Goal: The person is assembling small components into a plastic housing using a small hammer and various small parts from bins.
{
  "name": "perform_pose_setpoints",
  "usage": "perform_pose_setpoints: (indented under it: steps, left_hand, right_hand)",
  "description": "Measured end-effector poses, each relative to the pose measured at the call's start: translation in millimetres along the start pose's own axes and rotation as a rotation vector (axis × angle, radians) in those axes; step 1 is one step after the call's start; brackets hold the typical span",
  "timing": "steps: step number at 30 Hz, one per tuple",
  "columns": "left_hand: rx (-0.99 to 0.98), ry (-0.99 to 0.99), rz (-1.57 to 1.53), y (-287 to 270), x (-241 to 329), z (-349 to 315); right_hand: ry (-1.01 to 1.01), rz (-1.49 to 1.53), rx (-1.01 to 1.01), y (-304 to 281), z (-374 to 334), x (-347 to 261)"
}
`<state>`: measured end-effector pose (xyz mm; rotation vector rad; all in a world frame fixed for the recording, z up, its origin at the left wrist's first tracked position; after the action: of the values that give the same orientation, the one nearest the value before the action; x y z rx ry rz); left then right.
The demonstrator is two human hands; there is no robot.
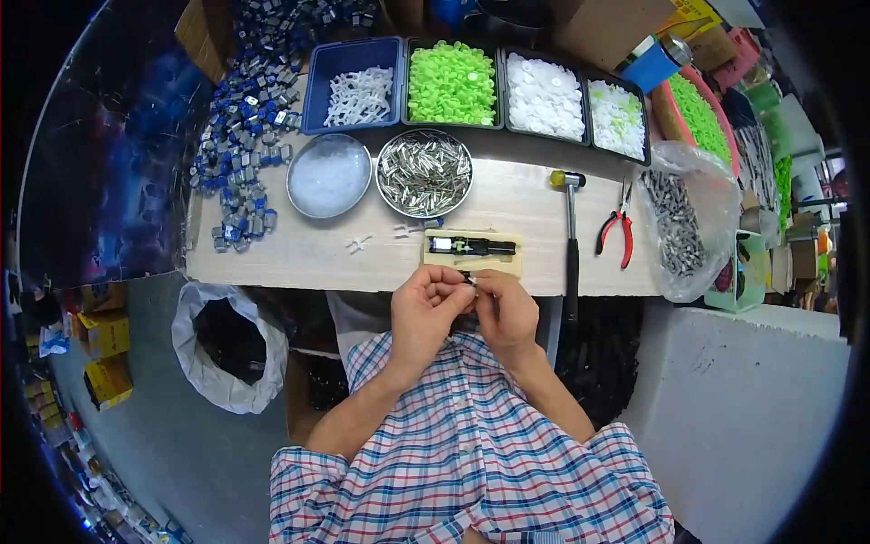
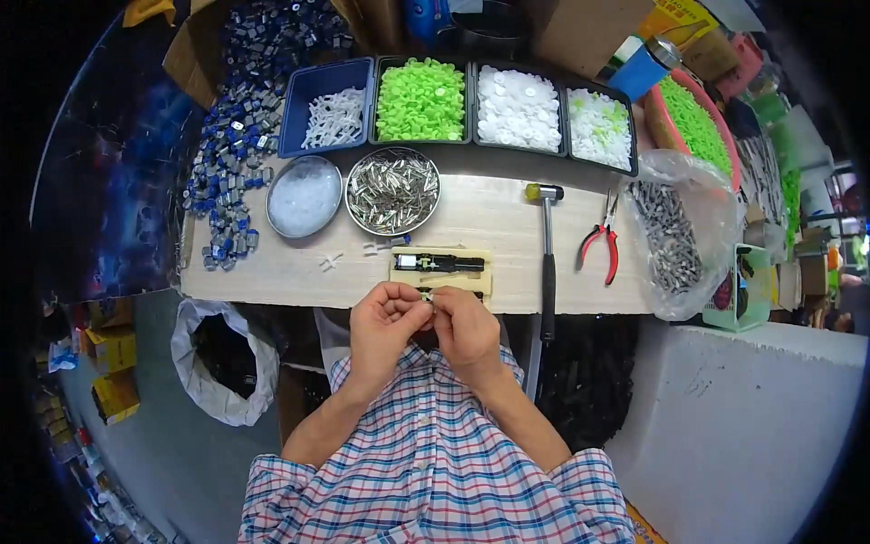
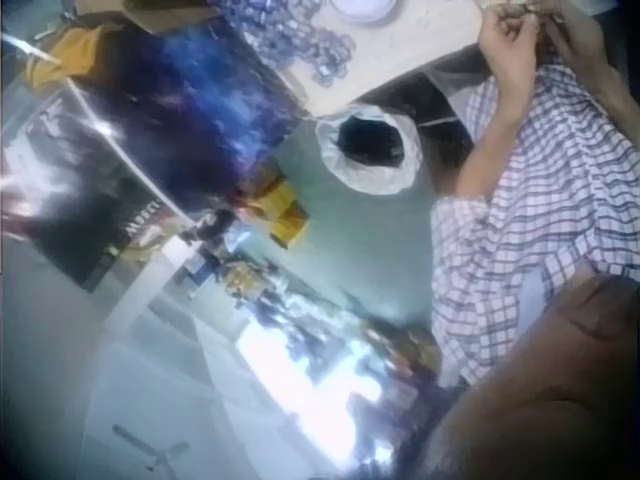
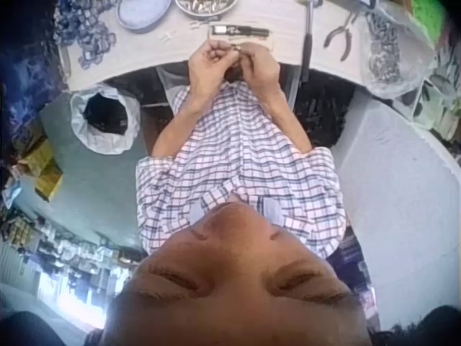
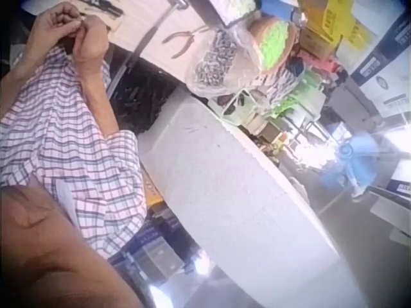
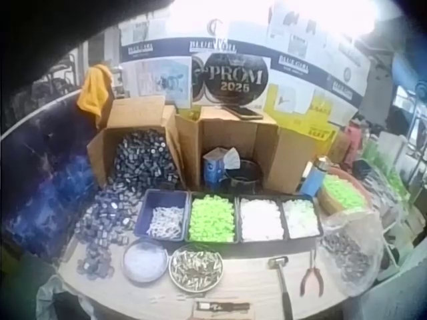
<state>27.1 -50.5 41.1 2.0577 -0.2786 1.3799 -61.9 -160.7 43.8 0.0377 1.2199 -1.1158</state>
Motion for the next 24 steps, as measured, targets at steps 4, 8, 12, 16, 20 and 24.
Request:
perform_pose_setpoints:
  steps: [4,8,12,16,20,24]
  left_hand:
    - [-0.018,0.313,0.673,-3.0,15.0,-7.7]
    - [-0.168,0.828,1.069,-18.4,3.9,-11.8]
    - [-0.301,1.033,1.203,-18.7,-2.2,-11.5]
    - [-0.352,1.033,1.278,-20.8,-12.5,-12.1]
    - [-0.373,1.049,1.310,-21.9,-13.5,-13.2]
    - [-0.384,1.010,1.386,-17.4,-18.9,-23.5]
  right_hand:
    - [-0.025,-0.043,-0.115,-8.1,8.2,8.2]
    - [-0.057,-0.180,-0.104,-10.3,14.2,12.4]
    - [-0.070,-0.243,-0.181,-5.9,11.0,14.5]
    - [-0.101,-0.282,-0.200,-1.1,7.9,17.2]
    - [-0.108,-0.276,-0.189,-0.9,5.4,20.5]
    - [-0.119,-0.265,-0.189,-4.2,3.3,22.6]
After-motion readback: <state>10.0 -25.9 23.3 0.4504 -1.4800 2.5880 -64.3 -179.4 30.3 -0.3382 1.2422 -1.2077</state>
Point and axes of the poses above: each hand's wrist, its own z-axis towards the middle knuckle, its own y-axis out of the palm, x = y × z, the point moved 1 cm from there along z, towards the middle knuckle, and after that the axes turned 7 degrees about y, right-handed, at the moved point
